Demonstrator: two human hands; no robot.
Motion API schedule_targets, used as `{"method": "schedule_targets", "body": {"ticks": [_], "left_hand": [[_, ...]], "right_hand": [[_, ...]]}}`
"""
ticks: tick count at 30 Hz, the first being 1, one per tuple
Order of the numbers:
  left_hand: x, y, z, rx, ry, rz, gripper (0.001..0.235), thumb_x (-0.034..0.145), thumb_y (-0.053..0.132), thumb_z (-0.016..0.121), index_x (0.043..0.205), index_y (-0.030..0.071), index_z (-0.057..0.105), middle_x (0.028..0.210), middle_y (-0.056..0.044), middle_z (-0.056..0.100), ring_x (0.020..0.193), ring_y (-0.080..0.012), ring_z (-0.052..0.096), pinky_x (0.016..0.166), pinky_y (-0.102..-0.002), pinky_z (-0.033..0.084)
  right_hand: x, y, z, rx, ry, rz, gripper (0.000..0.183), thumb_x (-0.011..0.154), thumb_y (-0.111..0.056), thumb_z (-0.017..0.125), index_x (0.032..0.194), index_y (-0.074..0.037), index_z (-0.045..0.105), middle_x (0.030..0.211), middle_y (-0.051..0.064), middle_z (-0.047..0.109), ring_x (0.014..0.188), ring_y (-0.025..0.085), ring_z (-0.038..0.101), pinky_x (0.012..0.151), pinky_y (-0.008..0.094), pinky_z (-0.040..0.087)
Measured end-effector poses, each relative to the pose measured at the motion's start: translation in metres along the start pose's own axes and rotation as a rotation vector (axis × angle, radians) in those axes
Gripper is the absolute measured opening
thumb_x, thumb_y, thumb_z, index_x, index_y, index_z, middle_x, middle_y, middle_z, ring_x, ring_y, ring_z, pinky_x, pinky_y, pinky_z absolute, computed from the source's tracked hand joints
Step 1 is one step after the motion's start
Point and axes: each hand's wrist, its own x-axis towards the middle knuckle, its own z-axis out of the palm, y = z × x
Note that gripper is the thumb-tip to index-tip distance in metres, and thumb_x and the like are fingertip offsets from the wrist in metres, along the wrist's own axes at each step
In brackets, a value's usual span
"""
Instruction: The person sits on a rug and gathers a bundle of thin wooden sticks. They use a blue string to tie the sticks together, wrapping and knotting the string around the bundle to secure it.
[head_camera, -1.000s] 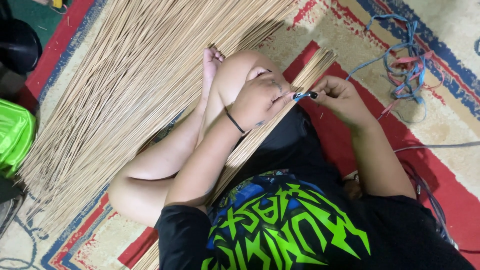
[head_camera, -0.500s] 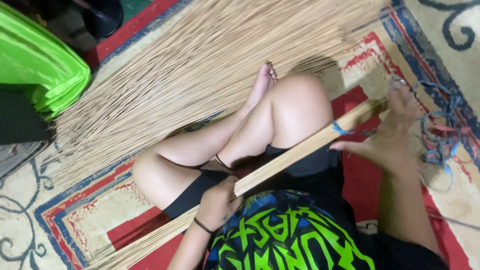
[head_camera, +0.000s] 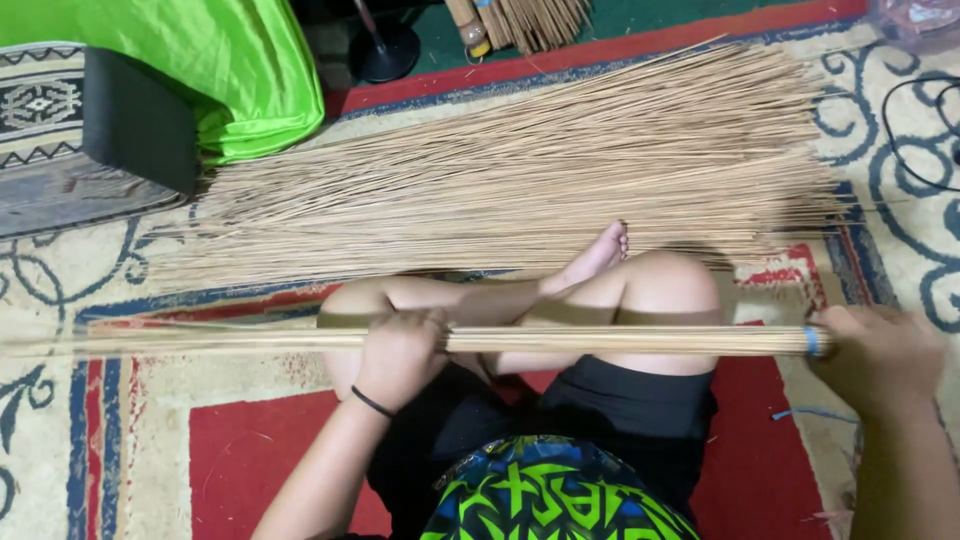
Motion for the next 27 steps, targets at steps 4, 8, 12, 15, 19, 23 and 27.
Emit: {"method": "schedule_targets", "body": {"ticks": [4,8,12,15,19,23,27], "left_hand": [[-0.015,-0.073,0.013,0.281,0.142,-0.018,0.051,0.063,0.048,0.080,0.100,0.015,0.065,0.100,-0.007,0.073,0.105,-0.0325,0.067,0.094,-0.046,0.052],[-0.007,-0.069,-0.012,0.431,0.313,0.030,0.009,0.071,0.018,0.061,0.080,0.021,0.063,0.072,0.002,0.063,0.069,-0.0270,0.064,0.068,-0.041,0.051],[0.004,-0.065,-0.032,0.434,0.350,0.097,0.019,0.068,0.015,0.058,0.079,0.026,0.069,0.057,0.004,0.050,0.058,-0.0252,0.055,0.054,-0.038,0.042],[0.020,-0.054,-0.060,0.496,0.416,0.173,0.018,0.086,0.014,0.062,0.073,0.026,0.061,0.064,0.006,0.053,0.057,-0.0204,0.051,0.052,-0.033,0.036],[0.058,-0.028,-0.091,0.530,0.449,0.288,0.034,0.103,0.030,0.067,0.073,0.022,0.054,0.067,0.005,0.055,0.060,-0.0210,0.054,0.055,-0.034,0.036],[0.124,0.017,-0.142,0.420,0.724,0.482,0.031,0.110,0.038,0.073,0.088,0.022,0.058,0.083,0.003,0.058,0.071,-0.0219,0.054,0.072,-0.037,0.037],[0.173,0.073,-0.116,-0.023,0.913,0.428,0.069,0.096,0.028,0.089,0.147,0.013,0.045,0.150,-0.021,0.037,0.138,-0.0415,0.046,0.118,-0.065,0.036]], "right_hand": [[-0.030,0.040,0.043,0.165,0.121,0.029,0.022,0.092,-0.017,0.090,0.083,-0.012,0.071,0.080,0.009,0.068,0.076,0.027,0.068,0.078,0.040,0.055],[-0.045,0.045,0.072,-0.091,-0.066,0.161,0.029,0.080,-0.048,0.089,0.098,-0.030,0.075,0.090,-0.007,0.073,0.087,0.014,0.072,0.082,0.028,0.058],[-0.045,0.027,0.078,0.112,-0.020,0.160,0.017,0.093,-0.029,0.085,0.085,-0.020,0.073,0.080,-0.002,0.068,0.077,0.022,0.063,0.072,0.033,0.050],[-0.047,0.012,0.064,0.073,0.164,0.096,0.018,0.078,-0.029,0.085,0.089,-0.022,0.072,0.112,-0.004,0.078,0.109,0.021,0.075,0.095,0.038,0.049],[-0.063,-0.025,0.047,0.292,0.072,0.078,0.042,0.080,-0.041,0.083,0.111,-0.016,0.072,0.118,0.004,0.076,0.108,0.027,0.073,0.086,0.041,0.049],[-0.116,-0.039,0.071,0.611,0.041,0.379,0.008,0.079,-0.015,0.073,0.079,-0.015,0.065,0.073,0.007,0.063,0.071,0.027,0.063,0.064,0.040,0.046],[-0.169,-0.049,0.103,0.572,0.162,0.606,0.008,0.080,-0.019,0.071,0.082,-0.011,0.070,0.073,0.011,0.063,0.070,0.034,0.062,0.069,0.046,0.045]]}}
